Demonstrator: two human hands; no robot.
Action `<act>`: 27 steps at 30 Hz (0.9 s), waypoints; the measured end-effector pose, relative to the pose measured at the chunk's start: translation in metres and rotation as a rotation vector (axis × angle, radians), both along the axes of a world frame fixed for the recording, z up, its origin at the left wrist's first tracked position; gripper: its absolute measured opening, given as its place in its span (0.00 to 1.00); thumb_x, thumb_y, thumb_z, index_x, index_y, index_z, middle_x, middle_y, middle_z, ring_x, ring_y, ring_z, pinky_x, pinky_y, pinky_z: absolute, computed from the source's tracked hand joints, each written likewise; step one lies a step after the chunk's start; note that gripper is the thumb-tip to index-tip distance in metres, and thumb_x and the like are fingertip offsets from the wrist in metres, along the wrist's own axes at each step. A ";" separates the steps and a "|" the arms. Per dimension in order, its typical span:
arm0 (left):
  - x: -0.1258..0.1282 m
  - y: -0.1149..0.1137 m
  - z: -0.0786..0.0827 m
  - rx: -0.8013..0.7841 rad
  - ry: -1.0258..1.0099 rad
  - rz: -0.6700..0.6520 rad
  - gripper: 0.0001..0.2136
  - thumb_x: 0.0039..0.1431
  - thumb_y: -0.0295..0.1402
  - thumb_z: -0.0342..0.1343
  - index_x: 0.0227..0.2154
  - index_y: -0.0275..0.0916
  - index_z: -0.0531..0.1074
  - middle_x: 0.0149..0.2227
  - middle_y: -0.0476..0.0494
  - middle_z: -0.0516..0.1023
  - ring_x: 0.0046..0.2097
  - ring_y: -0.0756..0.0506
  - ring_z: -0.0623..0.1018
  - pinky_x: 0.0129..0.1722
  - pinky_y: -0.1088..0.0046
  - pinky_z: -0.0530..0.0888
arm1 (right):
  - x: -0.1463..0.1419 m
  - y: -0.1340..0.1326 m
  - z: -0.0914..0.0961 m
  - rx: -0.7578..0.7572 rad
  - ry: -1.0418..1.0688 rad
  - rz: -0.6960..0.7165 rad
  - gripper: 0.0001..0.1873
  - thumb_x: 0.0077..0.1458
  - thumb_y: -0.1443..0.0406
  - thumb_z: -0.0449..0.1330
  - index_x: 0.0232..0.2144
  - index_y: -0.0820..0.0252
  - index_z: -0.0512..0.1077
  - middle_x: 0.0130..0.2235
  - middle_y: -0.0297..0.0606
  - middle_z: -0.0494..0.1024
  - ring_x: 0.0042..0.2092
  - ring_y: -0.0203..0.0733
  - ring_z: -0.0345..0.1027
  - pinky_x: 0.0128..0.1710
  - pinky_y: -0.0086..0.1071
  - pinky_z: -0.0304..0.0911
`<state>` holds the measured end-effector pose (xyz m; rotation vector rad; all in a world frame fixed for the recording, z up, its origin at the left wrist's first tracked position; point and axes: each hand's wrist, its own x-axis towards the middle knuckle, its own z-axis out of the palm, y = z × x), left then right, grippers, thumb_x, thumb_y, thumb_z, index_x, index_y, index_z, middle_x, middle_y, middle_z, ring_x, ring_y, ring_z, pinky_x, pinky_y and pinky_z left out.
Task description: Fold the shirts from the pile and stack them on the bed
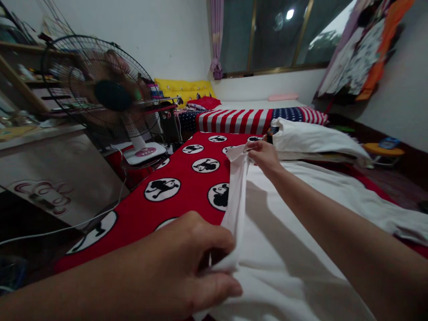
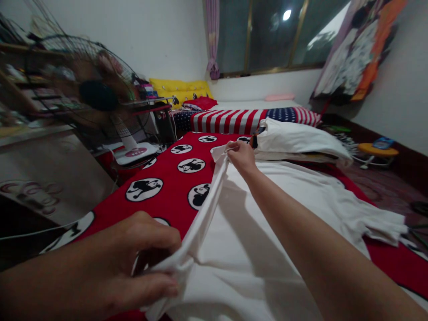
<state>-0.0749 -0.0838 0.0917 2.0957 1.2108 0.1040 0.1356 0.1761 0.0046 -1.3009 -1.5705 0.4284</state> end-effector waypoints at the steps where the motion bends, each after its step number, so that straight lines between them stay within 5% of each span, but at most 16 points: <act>1: 0.013 0.001 -0.001 -0.016 -0.009 -0.052 0.11 0.59 0.42 0.56 0.36 0.39 0.76 0.30 0.50 0.76 0.30 0.52 0.72 0.28 0.82 0.65 | 0.013 -0.003 -0.008 0.009 0.025 -0.032 0.19 0.41 0.67 0.56 0.38 0.63 0.77 0.32 0.38 0.80 0.32 0.41 0.72 0.33 0.32 0.65; 6: 0.067 0.022 -0.018 -0.186 0.133 -0.536 0.04 0.53 0.24 0.58 0.30 0.36 0.78 0.25 0.49 0.77 0.24 0.52 0.72 0.23 0.80 0.62 | 0.058 -0.028 -0.054 -0.109 0.010 -0.197 0.17 0.44 0.59 0.58 0.34 0.62 0.77 0.32 0.41 0.80 0.34 0.45 0.72 0.36 0.35 0.65; 8: 0.081 0.039 -0.024 -0.216 0.137 -0.623 0.04 0.53 0.25 0.59 0.31 0.35 0.78 0.25 0.48 0.78 0.26 0.51 0.74 0.24 0.80 0.64 | 0.064 -0.033 -0.067 -0.160 0.015 -0.227 0.19 0.45 0.54 0.59 0.33 0.62 0.76 0.32 0.42 0.79 0.35 0.46 0.72 0.36 0.35 0.65; 11: 0.093 0.079 -0.035 -0.021 0.049 -0.461 0.11 0.60 0.37 0.55 0.34 0.36 0.78 0.26 0.46 0.78 0.29 0.50 0.77 0.30 0.79 0.69 | 0.065 -0.034 -0.074 -0.158 0.016 -0.186 0.23 0.44 0.53 0.61 0.39 0.62 0.75 0.35 0.43 0.80 0.36 0.47 0.73 0.36 0.36 0.66; 14: 0.101 0.132 -0.058 0.498 0.143 -0.019 0.12 0.62 0.34 0.49 0.35 0.36 0.78 0.35 0.39 0.80 0.39 0.43 0.79 0.40 0.70 0.71 | 0.064 -0.034 -0.075 -0.108 -0.034 -0.101 0.25 0.44 0.61 0.61 0.46 0.61 0.73 0.40 0.43 0.80 0.37 0.46 0.74 0.39 0.37 0.66; 18: 0.106 0.189 -0.105 0.657 0.149 0.305 0.22 0.62 0.30 0.48 0.59 0.31 0.62 0.59 0.29 0.67 0.59 0.39 0.69 0.55 0.65 0.67 | 0.062 -0.036 -0.075 -0.071 0.002 -0.092 0.21 0.43 0.65 0.58 0.42 0.61 0.76 0.39 0.42 0.80 0.38 0.46 0.73 0.40 0.37 0.67; 22: 0.110 0.204 -0.138 0.625 0.089 0.345 0.34 0.63 0.40 0.48 0.65 0.24 0.45 0.68 0.25 0.45 0.69 0.36 0.48 0.65 0.59 0.53 | 0.058 -0.043 -0.070 0.080 0.136 -0.181 0.22 0.45 0.64 0.56 0.44 0.63 0.73 0.43 0.45 0.77 0.41 0.46 0.72 0.41 0.38 0.68; 27: 0.110 0.197 -0.149 0.679 0.084 0.226 0.37 0.64 0.50 0.44 0.67 0.29 0.43 0.70 0.29 0.40 0.70 0.36 0.40 0.66 0.54 0.46 | 0.049 -0.057 -0.059 0.289 0.116 -0.299 0.25 0.46 0.67 0.54 0.49 0.61 0.68 0.51 0.48 0.71 0.50 0.45 0.66 0.46 0.37 0.65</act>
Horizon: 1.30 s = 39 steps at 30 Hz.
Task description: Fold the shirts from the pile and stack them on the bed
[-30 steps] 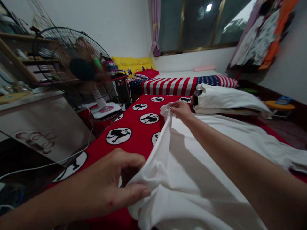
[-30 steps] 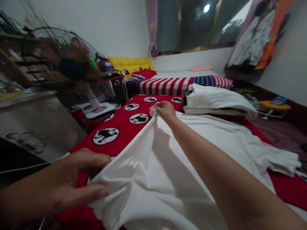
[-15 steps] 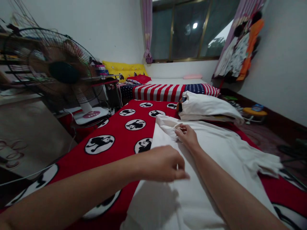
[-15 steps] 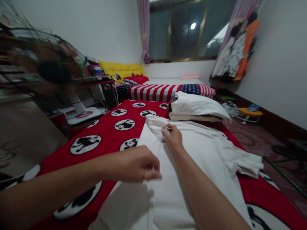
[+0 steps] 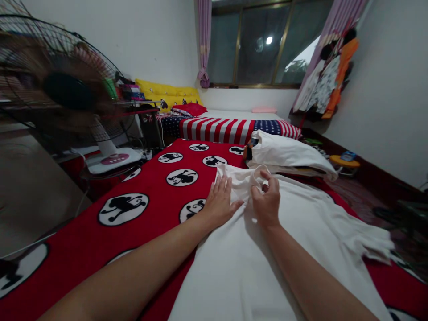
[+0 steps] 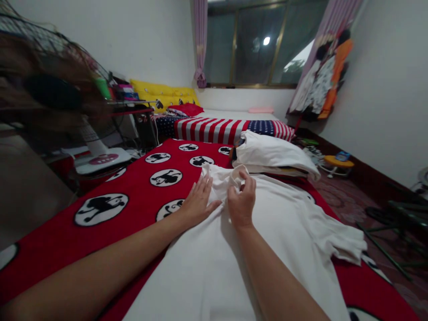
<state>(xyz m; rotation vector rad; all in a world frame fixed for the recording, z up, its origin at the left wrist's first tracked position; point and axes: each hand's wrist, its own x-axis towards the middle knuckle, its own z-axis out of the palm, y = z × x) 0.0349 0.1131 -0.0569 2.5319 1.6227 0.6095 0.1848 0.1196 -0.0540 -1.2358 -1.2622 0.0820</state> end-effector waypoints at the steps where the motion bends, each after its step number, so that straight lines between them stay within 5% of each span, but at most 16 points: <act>1: -0.001 -0.001 0.000 -0.001 0.015 -0.021 0.37 0.63 0.51 0.43 0.67 0.31 0.44 0.70 0.30 0.40 0.70 0.36 0.40 0.66 0.53 0.46 | -0.001 -0.002 0.001 -0.005 -0.009 -0.029 0.26 0.46 0.68 0.53 0.50 0.61 0.67 0.52 0.47 0.70 0.50 0.45 0.66 0.46 0.36 0.64; 6: -0.003 0.001 -0.001 -0.081 0.082 -0.100 0.34 0.63 0.57 0.36 0.66 0.43 0.51 0.70 0.35 0.44 0.69 0.33 0.42 0.65 0.49 0.46 | 0.015 -0.002 0.003 -0.159 -0.008 -0.193 0.23 0.44 0.66 0.55 0.45 0.60 0.70 0.49 0.47 0.69 0.37 0.42 0.67 0.43 0.38 0.65; 10: -0.002 0.000 -0.002 -0.095 0.080 -0.124 0.32 0.62 0.58 0.35 0.65 0.49 0.55 0.69 0.39 0.48 0.69 0.31 0.44 0.64 0.46 0.46 | 0.036 0.006 0.013 -0.027 0.008 -0.302 0.20 0.44 0.66 0.56 0.43 0.62 0.71 0.51 0.50 0.67 0.42 0.46 0.67 0.43 0.39 0.64; 14: -0.002 -0.001 -0.002 -0.086 0.053 -0.132 0.31 0.62 0.57 0.36 0.64 0.50 0.56 0.69 0.39 0.49 0.69 0.29 0.45 0.64 0.45 0.47 | 0.026 0.029 0.033 -0.013 -0.157 -0.082 0.16 0.47 0.68 0.53 0.40 0.61 0.72 0.43 0.44 0.74 0.42 0.45 0.69 0.38 0.35 0.65; 19: -0.001 0.001 0.002 -0.077 0.068 -0.149 0.31 0.62 0.56 0.37 0.63 0.50 0.58 0.69 0.39 0.49 0.68 0.27 0.46 0.63 0.43 0.46 | -0.017 0.082 0.045 -0.327 -0.492 0.228 0.12 0.51 0.62 0.59 0.37 0.63 0.74 0.38 0.44 0.79 0.38 0.43 0.72 0.40 0.33 0.64; 24: -0.002 -0.001 0.001 -0.050 0.028 -0.138 0.33 0.62 0.55 0.38 0.66 0.45 0.53 0.69 0.36 0.48 0.69 0.29 0.45 0.64 0.44 0.46 | -0.032 0.124 0.046 -0.565 -0.683 0.139 0.11 0.51 0.59 0.62 0.31 0.61 0.78 0.31 0.41 0.80 0.34 0.43 0.73 0.32 0.30 0.60; 28: -0.001 -0.003 -0.004 -0.043 -0.025 -0.109 0.37 0.61 0.56 0.38 0.68 0.39 0.46 0.70 0.34 0.43 0.70 0.33 0.41 0.65 0.48 0.45 | -0.023 0.144 0.041 -0.502 -0.661 0.053 0.12 0.55 0.59 0.58 0.32 0.60 0.79 0.35 0.42 0.81 0.37 0.45 0.73 0.34 0.31 0.60; 35: 0.001 -0.001 -0.004 -0.082 -0.018 -0.093 0.36 0.61 0.58 0.37 0.66 0.40 0.53 0.69 0.33 0.46 0.70 0.33 0.42 0.66 0.48 0.42 | -0.021 0.156 0.003 -0.491 -0.652 0.037 0.11 0.53 0.59 0.59 0.33 0.59 0.77 0.36 0.41 0.80 0.36 0.42 0.71 0.34 0.30 0.60; 39: 0.001 0.000 -0.005 -0.071 -0.010 -0.082 0.36 0.61 0.58 0.36 0.65 0.42 0.56 0.69 0.35 0.47 0.69 0.33 0.42 0.65 0.48 0.44 | -0.009 0.146 0.020 -0.492 -0.674 0.149 0.13 0.51 0.58 0.62 0.34 0.61 0.76 0.36 0.39 0.80 0.35 0.38 0.70 0.34 0.28 0.60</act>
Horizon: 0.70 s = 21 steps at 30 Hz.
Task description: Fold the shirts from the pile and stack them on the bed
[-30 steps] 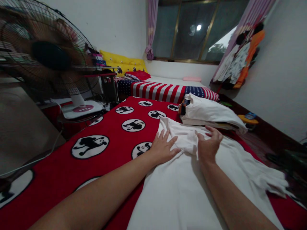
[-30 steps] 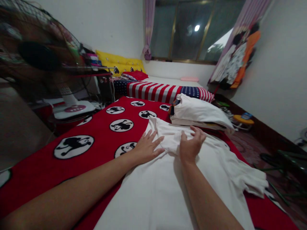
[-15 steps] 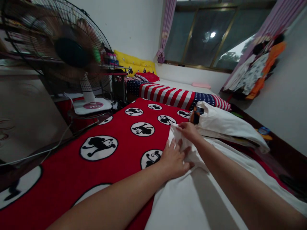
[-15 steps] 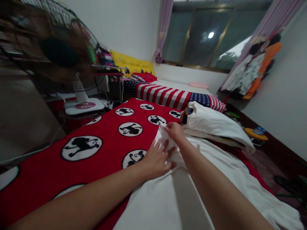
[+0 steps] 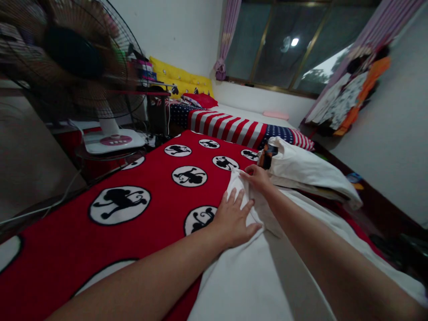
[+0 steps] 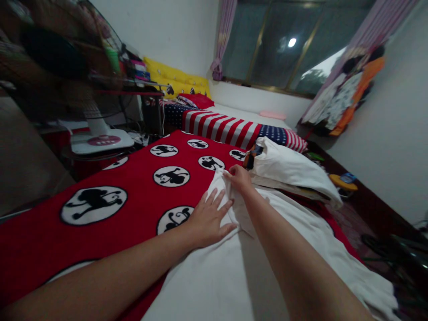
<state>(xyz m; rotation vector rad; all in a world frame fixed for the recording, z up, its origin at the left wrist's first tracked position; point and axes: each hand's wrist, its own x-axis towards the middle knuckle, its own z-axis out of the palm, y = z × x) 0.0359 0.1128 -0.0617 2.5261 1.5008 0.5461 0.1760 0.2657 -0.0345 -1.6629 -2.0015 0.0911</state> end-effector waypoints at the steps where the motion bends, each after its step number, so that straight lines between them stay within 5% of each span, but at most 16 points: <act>1: 0.000 0.000 -0.001 0.014 -0.001 0.002 0.35 0.61 0.58 0.36 0.65 0.42 0.56 0.69 0.35 0.46 0.69 0.32 0.43 0.65 0.47 0.44 | 0.007 -0.007 0.008 0.009 0.001 0.041 0.14 0.51 0.57 0.62 0.36 0.62 0.75 0.37 0.39 0.80 0.35 0.38 0.70 0.35 0.28 0.60; 4: 0.001 0.001 -0.003 0.028 0.008 -0.007 0.35 0.61 0.58 0.37 0.65 0.42 0.56 0.69 0.35 0.47 0.69 0.31 0.43 0.65 0.47 0.45 | 0.036 -0.038 0.029 0.075 -0.066 0.084 0.15 0.54 0.56 0.59 0.38 0.60 0.75 0.36 0.39 0.80 0.35 0.39 0.70 0.33 0.29 0.59; 6: 0.001 0.001 -0.003 0.013 0.023 -0.014 0.35 0.61 0.57 0.38 0.65 0.42 0.56 0.69 0.35 0.48 0.69 0.31 0.44 0.65 0.47 0.44 | 0.056 -0.060 0.034 0.066 -0.167 -0.019 0.16 0.54 0.53 0.58 0.35 0.58 0.76 0.34 0.39 0.79 0.33 0.41 0.70 0.31 0.30 0.57; 12: 0.001 0.000 0.000 0.005 0.035 0.000 0.35 0.62 0.57 0.37 0.65 0.41 0.55 0.69 0.35 0.48 0.69 0.32 0.45 0.65 0.48 0.44 | 0.095 -0.096 0.014 -0.180 -0.119 -0.142 0.15 0.49 0.54 0.60 0.26 0.62 0.76 0.25 0.38 0.76 0.28 0.42 0.69 0.26 0.30 0.56; 17: -0.001 0.002 -0.001 0.005 0.044 -0.016 0.34 0.63 0.57 0.36 0.66 0.43 0.54 0.69 0.35 0.48 0.69 0.33 0.46 0.65 0.50 0.45 | 0.095 -0.114 0.003 0.073 -0.208 -0.261 0.11 0.49 0.65 0.59 0.36 0.62 0.75 0.41 0.46 0.76 0.37 0.46 0.70 0.33 0.34 0.61; 21: -0.003 0.004 0.000 -0.018 0.057 -0.028 0.34 0.63 0.57 0.36 0.66 0.43 0.54 0.69 0.36 0.48 0.69 0.33 0.46 0.65 0.50 0.45 | 0.074 -0.153 0.010 0.229 -0.124 0.010 0.11 0.49 0.69 0.58 0.38 0.60 0.72 0.42 0.45 0.74 0.38 0.45 0.70 0.39 0.37 0.64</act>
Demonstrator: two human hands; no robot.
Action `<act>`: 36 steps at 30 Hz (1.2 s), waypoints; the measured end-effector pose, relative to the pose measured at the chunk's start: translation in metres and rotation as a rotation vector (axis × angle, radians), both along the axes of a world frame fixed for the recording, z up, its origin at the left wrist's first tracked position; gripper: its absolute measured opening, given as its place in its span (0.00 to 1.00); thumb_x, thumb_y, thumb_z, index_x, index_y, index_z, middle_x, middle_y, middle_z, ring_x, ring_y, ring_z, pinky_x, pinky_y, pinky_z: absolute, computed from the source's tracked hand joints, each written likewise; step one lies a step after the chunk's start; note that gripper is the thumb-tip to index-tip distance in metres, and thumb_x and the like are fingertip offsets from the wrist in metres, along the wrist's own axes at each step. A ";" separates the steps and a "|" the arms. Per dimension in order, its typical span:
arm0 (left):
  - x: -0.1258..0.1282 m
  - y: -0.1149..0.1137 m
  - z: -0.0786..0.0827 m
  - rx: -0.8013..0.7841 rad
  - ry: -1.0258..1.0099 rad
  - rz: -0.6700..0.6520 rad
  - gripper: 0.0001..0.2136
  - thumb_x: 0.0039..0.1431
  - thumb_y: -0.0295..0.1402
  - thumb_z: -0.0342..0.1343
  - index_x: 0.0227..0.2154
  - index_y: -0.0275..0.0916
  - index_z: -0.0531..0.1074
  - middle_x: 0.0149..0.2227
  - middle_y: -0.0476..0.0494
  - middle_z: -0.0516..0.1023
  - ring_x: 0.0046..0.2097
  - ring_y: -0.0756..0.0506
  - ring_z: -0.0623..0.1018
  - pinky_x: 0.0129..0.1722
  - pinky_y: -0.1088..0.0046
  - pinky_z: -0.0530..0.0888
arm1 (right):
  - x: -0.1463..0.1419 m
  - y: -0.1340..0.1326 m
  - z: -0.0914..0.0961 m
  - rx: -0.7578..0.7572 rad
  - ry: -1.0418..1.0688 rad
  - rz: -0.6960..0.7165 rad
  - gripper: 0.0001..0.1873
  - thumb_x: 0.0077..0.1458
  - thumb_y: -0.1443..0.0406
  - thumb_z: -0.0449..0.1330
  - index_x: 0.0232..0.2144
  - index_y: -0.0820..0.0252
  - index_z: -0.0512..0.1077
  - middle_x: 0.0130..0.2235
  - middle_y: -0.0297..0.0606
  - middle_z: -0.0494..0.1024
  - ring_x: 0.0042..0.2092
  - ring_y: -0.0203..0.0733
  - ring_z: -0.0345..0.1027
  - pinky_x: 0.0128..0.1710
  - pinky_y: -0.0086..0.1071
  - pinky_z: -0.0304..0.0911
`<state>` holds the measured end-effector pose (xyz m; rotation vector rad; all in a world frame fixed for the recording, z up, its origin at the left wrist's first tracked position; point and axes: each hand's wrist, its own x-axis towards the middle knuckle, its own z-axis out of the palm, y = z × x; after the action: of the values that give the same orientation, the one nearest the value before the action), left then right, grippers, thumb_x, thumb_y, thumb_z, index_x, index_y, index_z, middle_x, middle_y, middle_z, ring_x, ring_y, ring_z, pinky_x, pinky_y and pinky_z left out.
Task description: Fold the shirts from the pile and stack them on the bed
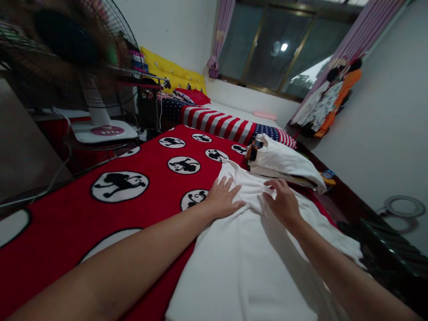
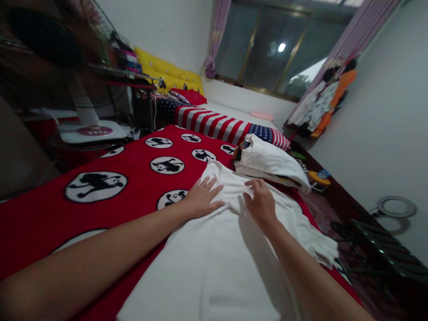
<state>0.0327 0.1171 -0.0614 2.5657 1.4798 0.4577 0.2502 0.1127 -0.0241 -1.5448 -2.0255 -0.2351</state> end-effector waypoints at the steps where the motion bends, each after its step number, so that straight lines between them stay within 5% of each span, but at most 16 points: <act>1: 0.000 0.000 0.000 -0.006 0.002 -0.003 0.34 0.63 0.56 0.36 0.66 0.44 0.53 0.69 0.36 0.48 0.69 0.33 0.46 0.65 0.50 0.45 | -0.008 -0.014 0.003 -0.045 0.027 0.148 0.09 0.51 0.70 0.57 0.36 0.59 0.72 0.39 0.42 0.74 0.38 0.43 0.70 0.40 0.37 0.64; 4: 0.000 0.001 0.001 -0.019 0.005 -0.013 0.33 0.63 0.56 0.36 0.66 0.43 0.53 0.69 0.35 0.47 0.69 0.33 0.45 0.65 0.50 0.45 | -0.032 -0.057 0.009 -0.293 0.045 0.552 0.09 0.53 0.73 0.56 0.32 0.56 0.73 0.36 0.37 0.75 0.39 0.40 0.70 0.42 0.34 0.65; 8: -0.002 0.006 0.003 -0.076 0.028 -0.053 0.34 0.63 0.56 0.37 0.66 0.43 0.51 0.70 0.36 0.44 0.69 0.31 0.43 0.64 0.48 0.44 | -0.053 -0.097 0.005 -0.414 -0.043 0.720 0.15 0.49 0.77 0.59 0.37 0.55 0.75 0.40 0.38 0.75 0.42 0.40 0.68 0.44 0.33 0.63; 12: -0.021 0.017 0.018 -0.214 0.080 -0.191 0.32 0.63 0.51 0.45 0.67 0.43 0.51 0.70 0.36 0.42 0.69 0.32 0.42 0.64 0.52 0.47 | -0.055 -0.108 -0.003 -0.360 -0.076 0.724 0.11 0.55 0.76 0.56 0.34 0.57 0.74 0.38 0.39 0.74 0.40 0.39 0.67 0.42 0.32 0.62; 15: -0.045 0.022 0.041 -0.280 0.082 -0.281 0.37 0.53 0.46 0.60 0.64 0.44 0.56 0.68 0.37 0.53 0.67 0.35 0.55 0.61 0.63 0.58 | -0.049 -0.111 -0.003 -0.350 -0.049 0.693 0.10 0.56 0.75 0.56 0.34 0.58 0.74 0.39 0.40 0.74 0.41 0.40 0.67 0.42 0.32 0.62; 18: -0.061 0.019 0.063 -0.258 0.105 -0.220 0.34 0.42 0.42 0.67 0.56 0.41 0.68 0.56 0.40 0.72 0.54 0.40 0.72 0.51 0.72 0.68 | -0.044 -0.115 -0.003 -0.364 -0.030 0.670 0.11 0.54 0.76 0.57 0.34 0.57 0.73 0.40 0.39 0.74 0.41 0.40 0.67 0.42 0.32 0.61; 21: -0.063 0.011 0.072 -0.308 0.199 -0.130 0.34 0.37 0.45 0.69 0.50 0.40 0.72 0.45 0.43 0.78 0.43 0.42 0.77 0.41 0.73 0.71 | -0.041 -0.119 -0.003 -0.394 -0.026 0.656 0.11 0.53 0.76 0.57 0.34 0.57 0.73 0.40 0.38 0.75 0.41 0.39 0.67 0.42 0.32 0.61; 27: -0.052 -0.005 0.081 -0.282 0.367 -0.079 0.35 0.34 0.43 0.71 0.51 0.45 0.71 0.46 0.43 0.78 0.47 0.39 0.76 0.41 0.70 0.71 | -0.039 -0.123 -0.001 -0.423 -0.015 0.660 0.13 0.50 0.78 0.57 0.33 0.57 0.73 0.39 0.37 0.75 0.41 0.38 0.68 0.43 0.32 0.60; 31: -0.041 -0.015 0.087 -0.168 0.349 -0.009 0.21 0.46 0.40 0.66 0.44 0.43 0.76 0.46 0.40 0.78 0.49 0.36 0.76 0.44 0.65 0.72 | -0.038 -0.126 0.001 -0.472 0.001 0.684 0.16 0.45 0.80 0.57 0.33 0.58 0.72 0.38 0.36 0.74 0.40 0.38 0.67 0.43 0.32 0.60; 33: -0.030 -0.019 0.079 -0.057 0.216 0.014 0.15 0.54 0.39 0.60 0.44 0.41 0.76 0.46 0.39 0.78 0.49 0.37 0.77 0.45 0.64 0.72 | -0.039 -0.127 0.004 -0.500 0.020 0.680 0.16 0.44 0.79 0.57 0.33 0.58 0.72 0.38 0.36 0.74 0.40 0.38 0.68 0.43 0.32 0.60; 36: -0.012 -0.021 0.055 0.068 0.003 -0.125 0.20 0.59 0.40 0.55 0.52 0.39 0.71 0.56 0.36 0.71 0.56 0.39 0.72 0.52 0.65 0.70 | -0.038 -0.121 0.009 -0.563 0.103 0.663 0.11 0.48 0.76 0.57 0.31 0.58 0.73 0.34 0.35 0.75 0.36 0.37 0.68 0.40 0.30 0.61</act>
<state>0.0205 0.0960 -0.0066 2.6920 1.3172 0.4958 0.2117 -0.0079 -0.0149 -1.0318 -2.5079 0.7059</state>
